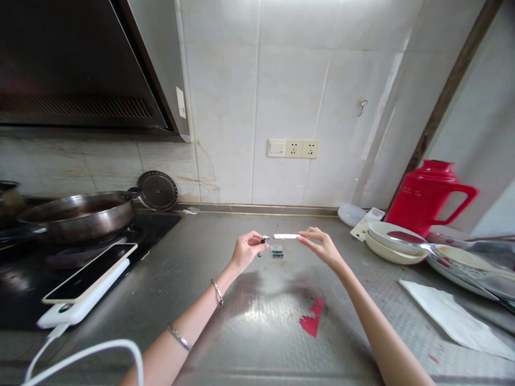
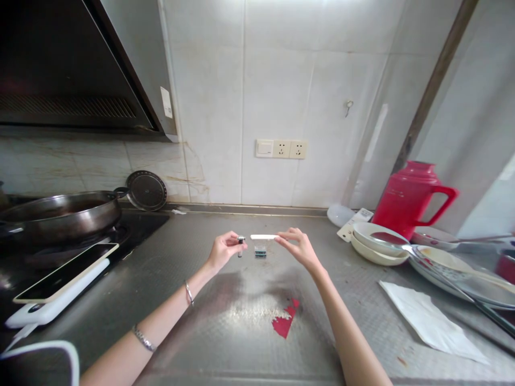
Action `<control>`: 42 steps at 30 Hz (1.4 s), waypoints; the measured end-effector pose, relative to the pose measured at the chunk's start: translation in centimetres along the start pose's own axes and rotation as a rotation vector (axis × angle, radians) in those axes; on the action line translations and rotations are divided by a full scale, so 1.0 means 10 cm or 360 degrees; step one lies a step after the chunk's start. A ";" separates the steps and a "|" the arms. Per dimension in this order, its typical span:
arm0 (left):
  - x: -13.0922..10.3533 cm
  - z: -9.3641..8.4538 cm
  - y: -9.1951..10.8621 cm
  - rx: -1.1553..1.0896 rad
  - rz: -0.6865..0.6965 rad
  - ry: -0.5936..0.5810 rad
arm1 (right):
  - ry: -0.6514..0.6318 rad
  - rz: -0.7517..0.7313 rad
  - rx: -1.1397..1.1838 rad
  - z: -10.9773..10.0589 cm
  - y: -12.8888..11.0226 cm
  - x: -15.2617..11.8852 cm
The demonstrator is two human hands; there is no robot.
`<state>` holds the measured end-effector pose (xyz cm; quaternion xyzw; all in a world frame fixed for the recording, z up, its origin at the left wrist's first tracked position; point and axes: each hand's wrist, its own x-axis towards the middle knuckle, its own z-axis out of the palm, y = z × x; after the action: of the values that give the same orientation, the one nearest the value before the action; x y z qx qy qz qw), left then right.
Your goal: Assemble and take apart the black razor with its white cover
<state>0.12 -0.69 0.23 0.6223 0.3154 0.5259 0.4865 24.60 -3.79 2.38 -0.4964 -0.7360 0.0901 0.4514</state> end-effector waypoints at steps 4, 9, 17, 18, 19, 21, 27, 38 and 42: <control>-0.01 0.01 0.03 -0.0064 -0.0029 0.0018 | 0.0044 0.0091 0.0108 0.10 0.02 0.00; -0.04 0.04 0.03 -0.0055 -0.0023 0.0064 | 0.0019 0.0220 0.0266 0.35 -0.01 -0.01; -0.02 0.02 -0.08 -0.0009 0.0020 0.0338 | -0.0096 0.0709 0.1197 0.77 -0.36 -0.10; -0.02 0.01 -0.08 0.0017 0.0028 0.0366 | -0.0107 0.0784 0.1335 0.78 -0.42 -0.11; -0.02 0.01 -0.08 0.0038 0.0034 0.0391 | -0.0113 0.0853 0.1460 0.79 -0.49 -0.12; -0.03 0.00 -0.08 0.0053 0.0026 0.0439 | -0.0115 0.0963 0.1655 0.78 -0.59 -0.16; -0.05 0.02 -0.09 0.0030 0.0048 0.0476 | -0.0008 0.1147 0.2045 0.73 -0.85 -0.40; -0.14 0.13 0.00 -0.0094 0.0059 0.0303 | 0.0192 0.1128 0.2087 0.73 -1.22 -0.55; -0.12 0.09 -0.01 -0.0086 0.0134 0.0432 | 0.0199 0.1155 0.2068 0.85 -1.33 -0.70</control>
<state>0.66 -1.99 -0.25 0.5447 0.3376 0.6335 0.4336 10.24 -13.25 1.15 -0.3455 -0.2974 0.6220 0.6367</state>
